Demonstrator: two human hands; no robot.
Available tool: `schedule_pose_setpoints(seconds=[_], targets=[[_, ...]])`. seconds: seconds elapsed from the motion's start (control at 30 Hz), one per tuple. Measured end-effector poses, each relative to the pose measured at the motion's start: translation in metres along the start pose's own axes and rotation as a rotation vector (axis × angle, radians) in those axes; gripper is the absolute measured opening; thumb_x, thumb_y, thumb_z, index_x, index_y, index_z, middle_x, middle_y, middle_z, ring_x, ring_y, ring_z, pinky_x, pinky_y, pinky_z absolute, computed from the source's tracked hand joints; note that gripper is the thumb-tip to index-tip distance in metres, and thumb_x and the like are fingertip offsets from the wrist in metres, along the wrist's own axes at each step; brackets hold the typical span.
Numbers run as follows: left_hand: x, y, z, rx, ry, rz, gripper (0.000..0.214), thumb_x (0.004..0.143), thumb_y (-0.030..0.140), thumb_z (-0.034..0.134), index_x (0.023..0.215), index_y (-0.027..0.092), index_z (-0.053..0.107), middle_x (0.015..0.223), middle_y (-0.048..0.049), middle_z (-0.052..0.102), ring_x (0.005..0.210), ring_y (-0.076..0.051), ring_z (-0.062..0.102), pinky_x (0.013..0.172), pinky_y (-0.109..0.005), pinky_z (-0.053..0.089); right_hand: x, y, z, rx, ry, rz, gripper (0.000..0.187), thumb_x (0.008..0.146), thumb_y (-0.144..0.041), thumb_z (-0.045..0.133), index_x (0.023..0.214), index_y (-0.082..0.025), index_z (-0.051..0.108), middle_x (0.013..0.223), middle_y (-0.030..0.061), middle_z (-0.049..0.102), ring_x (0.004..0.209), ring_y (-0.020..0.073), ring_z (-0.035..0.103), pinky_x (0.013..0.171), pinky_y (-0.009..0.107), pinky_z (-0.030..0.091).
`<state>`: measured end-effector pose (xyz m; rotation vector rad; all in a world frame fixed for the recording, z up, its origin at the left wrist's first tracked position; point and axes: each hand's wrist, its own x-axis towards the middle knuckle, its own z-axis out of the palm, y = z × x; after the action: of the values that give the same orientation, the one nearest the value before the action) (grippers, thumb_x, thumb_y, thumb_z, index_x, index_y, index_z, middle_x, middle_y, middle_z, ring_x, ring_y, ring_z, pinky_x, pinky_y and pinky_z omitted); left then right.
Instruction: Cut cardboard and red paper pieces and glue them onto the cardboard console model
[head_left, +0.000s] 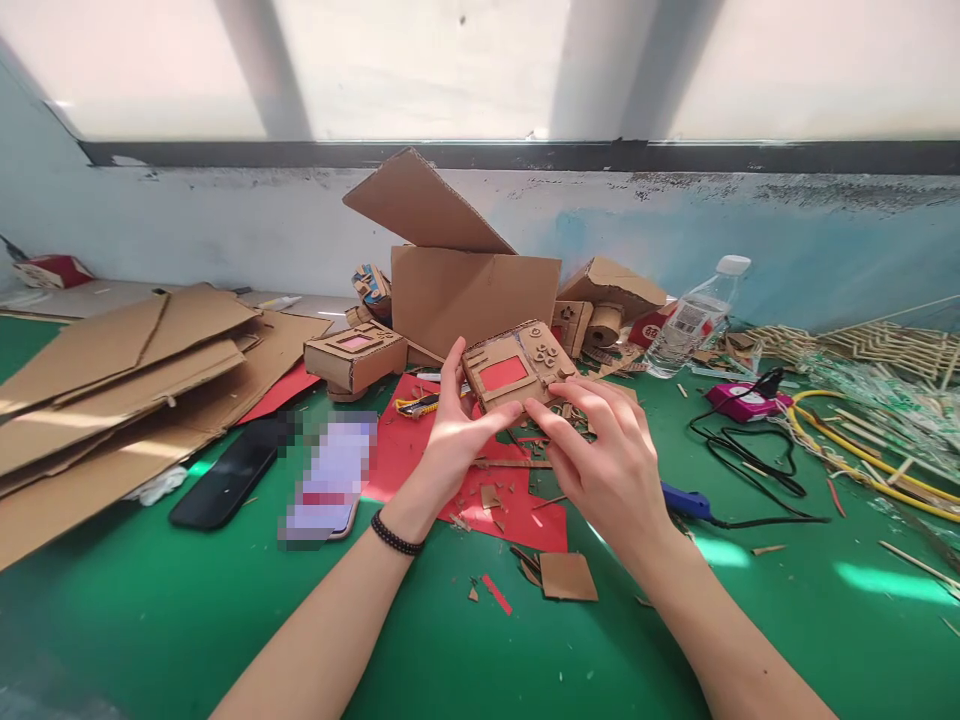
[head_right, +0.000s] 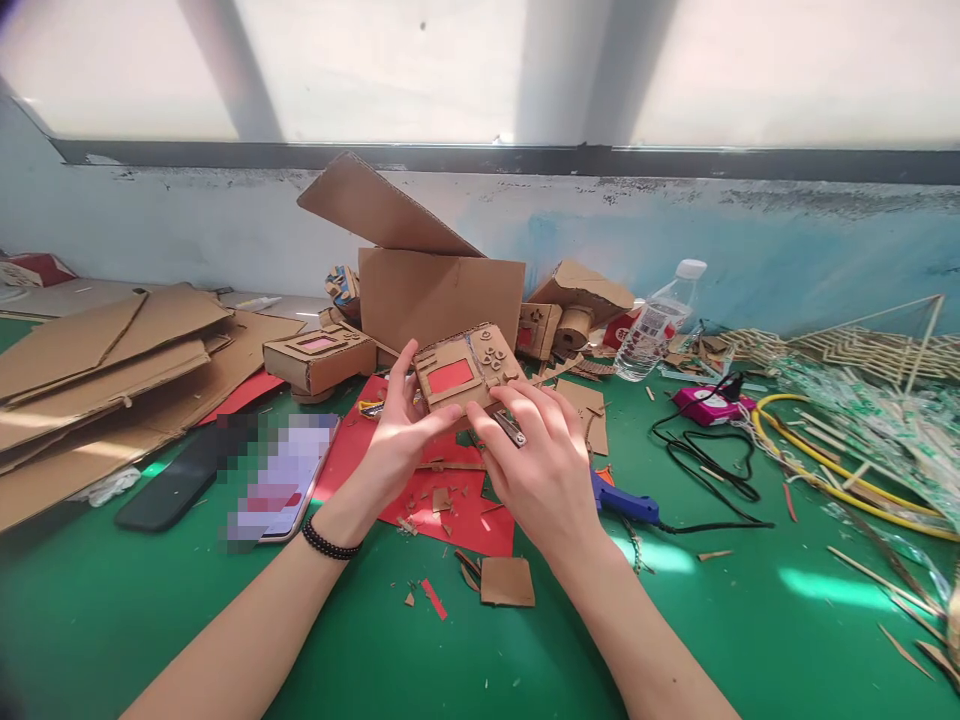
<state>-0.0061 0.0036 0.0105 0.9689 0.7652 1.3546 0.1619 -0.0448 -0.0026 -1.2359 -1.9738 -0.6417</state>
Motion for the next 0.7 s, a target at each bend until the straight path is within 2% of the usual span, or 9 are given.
schedule_pose_setpoints(seconds=[0.2,0.27,0.33,0.4,0.47,0.53,0.63,0.7], targets=[[0.005,-0.007,-0.004,0.062,-0.034,0.052,0.112,0.069,0.018,0.093,0.161,0.038,0.032,0.159,-0.0074,0.048,0.142,-0.030,0.054,0.118,-0.043,0.048,0.000,-0.004,-0.001,0.019,0.023,0.003,0.036,0.097,-0.010,0.061,0.128,-0.027,0.067,0.125,0.0107,0.068,0.127,0.0303,0.062,0.114,0.054,0.045],[0.006,-0.009,-0.005,0.082,-0.048,0.103,0.113,0.071,0.019,0.092,0.162,0.040,0.029,0.162,-0.0059,0.045,0.146,-0.029,0.050,0.120,-0.041,0.045,-0.001,-0.003,0.000,0.079,0.110,0.060,0.033,0.095,-0.011,0.063,0.123,-0.029,0.066,0.123,0.0093,0.068,0.127,0.0299,0.062,0.113,0.054,0.045],[0.004,-0.008,-0.003,0.087,-0.040,0.160,0.115,0.072,0.019,0.091,0.163,0.043,0.025,0.164,-0.0038,0.042,0.151,-0.029,0.044,0.122,-0.039,0.043,-0.002,-0.001,0.003,0.213,0.275,0.249,0.021,0.095,-0.017,0.066,0.113,-0.027,0.064,0.116,0.0089,0.067,0.120,0.0289,0.064,0.106,0.051,0.050],[-0.001,-0.003,0.001,0.085,-0.013,0.217,0.118,0.073,0.019,0.091,0.164,0.044,0.021,0.167,-0.0028,0.039,0.154,-0.030,0.040,0.123,-0.038,0.042,-0.004,0.002,0.008,0.432,0.366,0.548,0.015,0.095,-0.030,0.069,0.106,-0.025,0.059,0.108,0.0081,0.065,0.107,0.0261,0.067,0.093,0.045,0.057],[-0.007,0.004,0.005,0.103,-0.011,0.260,0.120,0.073,0.018,0.090,0.165,0.043,0.017,0.169,-0.0030,0.035,0.155,-0.031,0.037,0.123,-0.037,0.042,-0.005,0.004,0.014,0.682,0.284,0.806,0.026,0.093,-0.042,0.070,0.107,-0.024,0.057,0.105,0.0074,0.066,0.097,0.0235,0.069,0.084,0.040,0.059],[-0.012,0.009,0.007,0.148,-0.043,0.279,0.121,0.075,0.018,0.089,0.166,0.041,0.012,0.172,-0.0036,0.027,0.157,-0.032,0.034,0.123,-0.039,0.042,-0.006,0.004,0.021,0.903,0.147,0.936,0.040,0.088,-0.049,0.075,0.114,-0.024,0.057,0.110,0.0087,0.068,0.100,0.0241,0.070,0.083,0.038,0.061],[-0.012,0.005,0.006,0.248,-0.079,0.340,0.118,0.080,0.023,0.085,0.166,0.039,0.007,0.176,-0.0053,0.015,0.158,-0.032,0.031,0.124,-0.042,0.041,-0.007,0.001,0.028,1.114,0.063,0.982,0.063,0.079,-0.052,0.082,0.128,-0.026,0.053,0.126,0.0104,0.066,0.115,0.0266,0.069,0.090,0.038,0.061],[-0.008,-0.002,0.002,0.317,-0.087,0.428,0.119,0.079,0.029,0.087,0.166,0.037,0.006,0.175,-0.0078,0.014,0.158,-0.032,0.031,0.124,-0.044,0.040,-0.005,-0.002,0.027,1.192,0.042,0.969,0.067,0.080,-0.051,0.082,0.134,-0.029,0.050,0.134,0.0095,0.064,0.123,0.0266,0.066,0.095,0.039,0.060]])
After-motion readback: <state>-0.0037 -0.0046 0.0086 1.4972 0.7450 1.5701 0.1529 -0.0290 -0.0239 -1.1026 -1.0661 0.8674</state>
